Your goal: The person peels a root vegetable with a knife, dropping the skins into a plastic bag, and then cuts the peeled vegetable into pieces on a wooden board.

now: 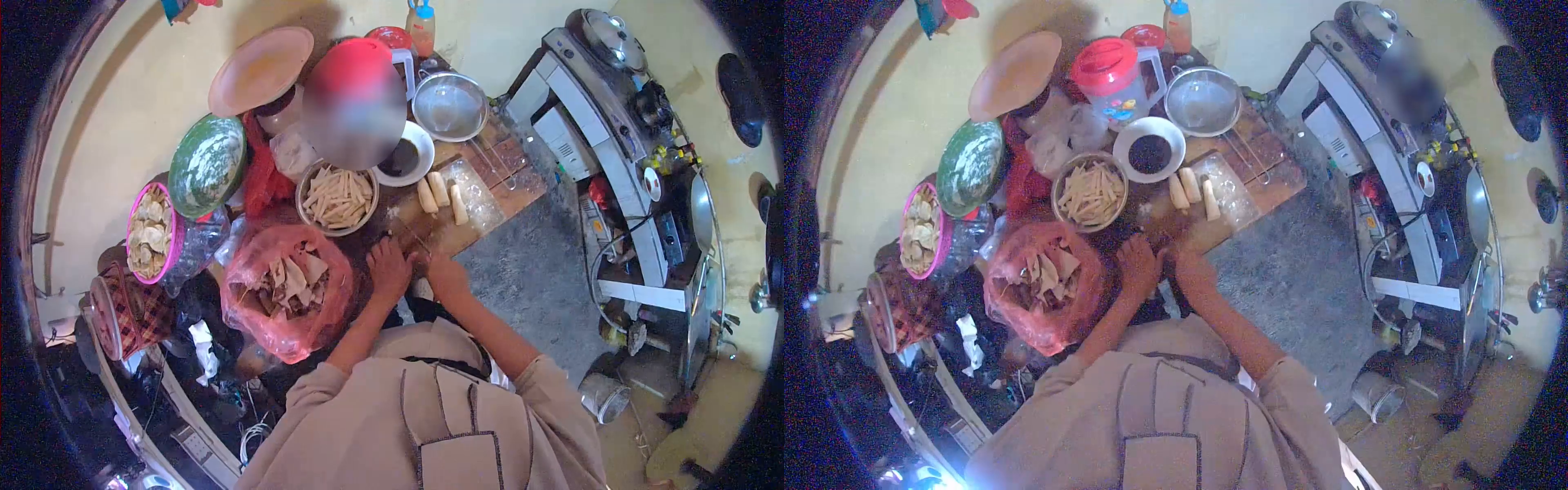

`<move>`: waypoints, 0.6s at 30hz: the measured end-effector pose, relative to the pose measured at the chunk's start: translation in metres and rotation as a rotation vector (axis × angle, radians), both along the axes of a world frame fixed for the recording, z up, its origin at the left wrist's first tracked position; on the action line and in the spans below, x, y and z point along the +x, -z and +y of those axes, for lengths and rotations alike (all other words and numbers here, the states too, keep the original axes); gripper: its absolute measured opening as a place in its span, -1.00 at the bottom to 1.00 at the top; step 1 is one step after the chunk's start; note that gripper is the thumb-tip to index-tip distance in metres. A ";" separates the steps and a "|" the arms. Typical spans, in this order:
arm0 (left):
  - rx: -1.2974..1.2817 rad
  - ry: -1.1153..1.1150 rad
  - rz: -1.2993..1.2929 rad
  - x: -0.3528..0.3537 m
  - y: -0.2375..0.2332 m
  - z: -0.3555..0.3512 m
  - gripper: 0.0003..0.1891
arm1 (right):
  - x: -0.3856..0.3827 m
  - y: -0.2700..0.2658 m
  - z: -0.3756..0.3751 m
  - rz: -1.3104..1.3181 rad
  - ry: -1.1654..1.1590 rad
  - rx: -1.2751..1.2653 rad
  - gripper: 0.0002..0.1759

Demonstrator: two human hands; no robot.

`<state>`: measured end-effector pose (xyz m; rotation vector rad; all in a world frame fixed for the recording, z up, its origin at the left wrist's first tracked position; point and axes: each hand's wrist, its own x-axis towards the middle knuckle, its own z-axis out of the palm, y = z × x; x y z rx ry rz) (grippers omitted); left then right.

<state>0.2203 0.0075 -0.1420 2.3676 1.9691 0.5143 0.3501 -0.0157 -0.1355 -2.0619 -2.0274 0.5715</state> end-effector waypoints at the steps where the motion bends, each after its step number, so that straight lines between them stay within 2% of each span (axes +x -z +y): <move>1: -0.033 0.031 0.027 -0.002 0.006 0.000 -0.65 | -0.001 0.003 -0.006 -0.001 0.012 -0.028 -0.71; 5: -0.132 0.133 0.104 -0.021 0.033 -0.009 -0.62 | -0.011 0.016 -0.011 -0.045 0.000 -0.117 -0.72; 6: -0.089 0.102 0.099 -0.024 0.032 -0.012 -0.62 | -0.017 0.018 -0.010 -0.061 -0.009 -0.138 -0.72; 8: 0.004 0.041 0.082 -0.027 0.031 -0.011 -0.63 | -0.012 0.019 -0.004 0.117 -0.006 -0.057 -0.72; 11: -0.081 -0.104 -0.063 -0.020 0.032 -0.004 -0.64 | 0.001 0.009 -0.005 0.278 -0.005 -0.083 -0.70; 14: -0.187 -0.082 -0.188 -0.025 0.013 0.008 -0.63 | 0.017 0.017 -0.004 0.316 0.005 -0.095 -0.68; 18: -0.139 0.015 -0.086 -0.025 -0.003 0.017 -0.63 | 0.023 0.011 -0.008 0.396 0.043 0.012 -0.66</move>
